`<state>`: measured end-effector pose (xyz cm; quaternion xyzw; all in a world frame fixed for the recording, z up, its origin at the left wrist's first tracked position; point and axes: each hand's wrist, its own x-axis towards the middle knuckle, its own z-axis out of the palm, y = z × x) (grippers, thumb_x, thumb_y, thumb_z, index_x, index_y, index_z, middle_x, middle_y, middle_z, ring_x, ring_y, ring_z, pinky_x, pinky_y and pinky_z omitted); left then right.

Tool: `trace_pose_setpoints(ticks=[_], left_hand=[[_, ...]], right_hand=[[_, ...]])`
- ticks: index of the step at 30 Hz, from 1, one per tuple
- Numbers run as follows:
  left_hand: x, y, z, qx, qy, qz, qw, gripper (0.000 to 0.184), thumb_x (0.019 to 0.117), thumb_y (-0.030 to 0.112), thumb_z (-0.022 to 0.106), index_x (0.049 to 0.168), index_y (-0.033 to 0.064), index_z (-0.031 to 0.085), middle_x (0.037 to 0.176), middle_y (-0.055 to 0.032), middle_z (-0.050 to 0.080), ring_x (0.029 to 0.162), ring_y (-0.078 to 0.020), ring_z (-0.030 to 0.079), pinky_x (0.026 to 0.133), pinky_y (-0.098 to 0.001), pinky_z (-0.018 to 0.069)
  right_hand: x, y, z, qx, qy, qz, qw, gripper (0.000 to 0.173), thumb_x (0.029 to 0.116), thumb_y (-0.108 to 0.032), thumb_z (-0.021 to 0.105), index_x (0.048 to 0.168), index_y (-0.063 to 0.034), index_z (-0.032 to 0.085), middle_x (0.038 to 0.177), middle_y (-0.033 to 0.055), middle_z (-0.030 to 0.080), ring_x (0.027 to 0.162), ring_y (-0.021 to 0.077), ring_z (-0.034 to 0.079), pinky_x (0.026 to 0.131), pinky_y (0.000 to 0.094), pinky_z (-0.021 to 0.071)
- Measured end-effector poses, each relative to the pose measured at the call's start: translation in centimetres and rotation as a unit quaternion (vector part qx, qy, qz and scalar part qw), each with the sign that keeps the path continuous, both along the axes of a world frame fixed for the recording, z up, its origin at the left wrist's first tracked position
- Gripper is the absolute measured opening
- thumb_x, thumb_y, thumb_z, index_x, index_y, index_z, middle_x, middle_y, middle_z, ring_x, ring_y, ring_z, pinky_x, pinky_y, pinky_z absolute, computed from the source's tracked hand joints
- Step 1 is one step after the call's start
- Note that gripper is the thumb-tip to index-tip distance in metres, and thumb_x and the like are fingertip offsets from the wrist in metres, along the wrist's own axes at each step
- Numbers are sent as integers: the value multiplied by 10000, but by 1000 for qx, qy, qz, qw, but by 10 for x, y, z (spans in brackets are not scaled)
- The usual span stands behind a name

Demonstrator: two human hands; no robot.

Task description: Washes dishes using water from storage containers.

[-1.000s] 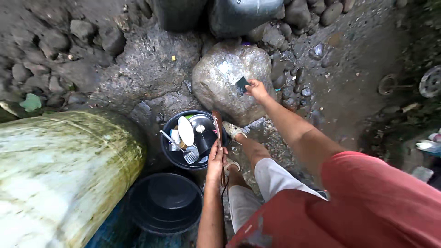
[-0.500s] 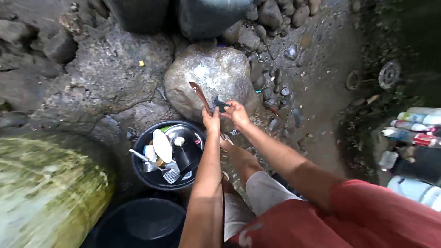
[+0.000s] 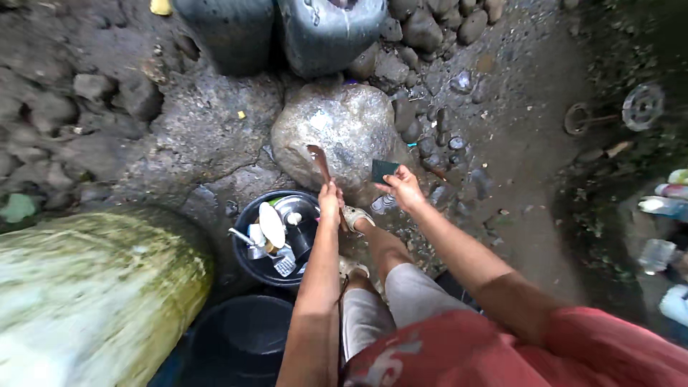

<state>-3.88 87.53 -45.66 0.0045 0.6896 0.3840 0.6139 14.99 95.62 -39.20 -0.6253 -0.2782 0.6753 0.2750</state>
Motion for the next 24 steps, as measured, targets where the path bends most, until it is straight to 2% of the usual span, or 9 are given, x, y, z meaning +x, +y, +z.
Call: trace_pose_setpoints(ticks=[3,5,7,11,14,16,18,21,24], left_hand=[[-5,-24,84,41,-128,18,991,396,1139,322,306,1418,145,523,754,-6,551,462,-54,374,421,-191,331],[-4,-31,143,39,-144,-17,989,390,1141,302,288,1404,129,517,738,-8,537,460,-54,357,411,-196,306],[-2,-32,196,45,-117,-35,991,330,1141,277,302,1322,95,510,704,-8,522,452,-54,360,402,-198,305],[-21,-48,272,55,-40,-56,996,376,1140,273,309,1392,82,513,692,-11,533,452,-65,368,407,-215,311],[-46,-54,317,41,33,-75,996,422,1142,362,266,1236,58,544,652,-19,522,440,-85,375,405,-229,317],[-53,-56,342,37,95,-108,989,466,1144,370,242,1261,52,562,672,-28,529,470,-113,412,437,-260,356],[-55,-65,352,44,177,-142,973,469,1143,332,263,1331,57,593,726,-46,572,540,-138,486,507,-299,432],[-69,-73,363,56,283,-147,946,404,1097,338,439,1315,67,643,922,-136,684,792,-239,648,790,-452,549],[-79,-74,389,47,311,-109,943,383,1054,348,568,1314,76,641,893,-118,695,685,-208,635,678,-415,557]], right_hand=[[-38,-7,48,168,-116,173,963,255,898,-4,624,1147,22,572,1026,147,647,886,218,657,821,422,576],[-67,-13,76,267,-171,314,895,425,983,-21,515,1406,-20,552,1379,154,630,1241,244,630,1068,435,515],[-102,-9,90,338,-205,383,835,453,1053,-21,408,1482,-88,540,1547,165,502,1467,331,438,1232,490,351],[-147,5,141,370,-213,351,834,427,1073,-50,386,1446,-96,588,1543,157,510,1460,313,455,1219,471,369],[-159,-28,193,440,-173,396,787,417,1043,-10,427,1383,-113,645,1581,162,460,1501,374,371,1226,522,345],[-170,-22,209,475,-151,384,777,427,1023,25,414,1334,-102,678,1562,170,482,1488,377,394,1221,522,352],[-183,5,227,423,-119,344,830,412,1046,-3,381,1330,-73,671,1504,135,556,1413,287,515,1171,477,432],[-203,46,275,286,-29,260,922,393,1057,-64,409,1403,-43,594,1403,158,615,1286,241,595,1096,456,482],[-193,26,327,434,-73,355,825,424,1036,-2,390,1409,-15,592,1466,140,587,1394,228,529,1195,410,400]])
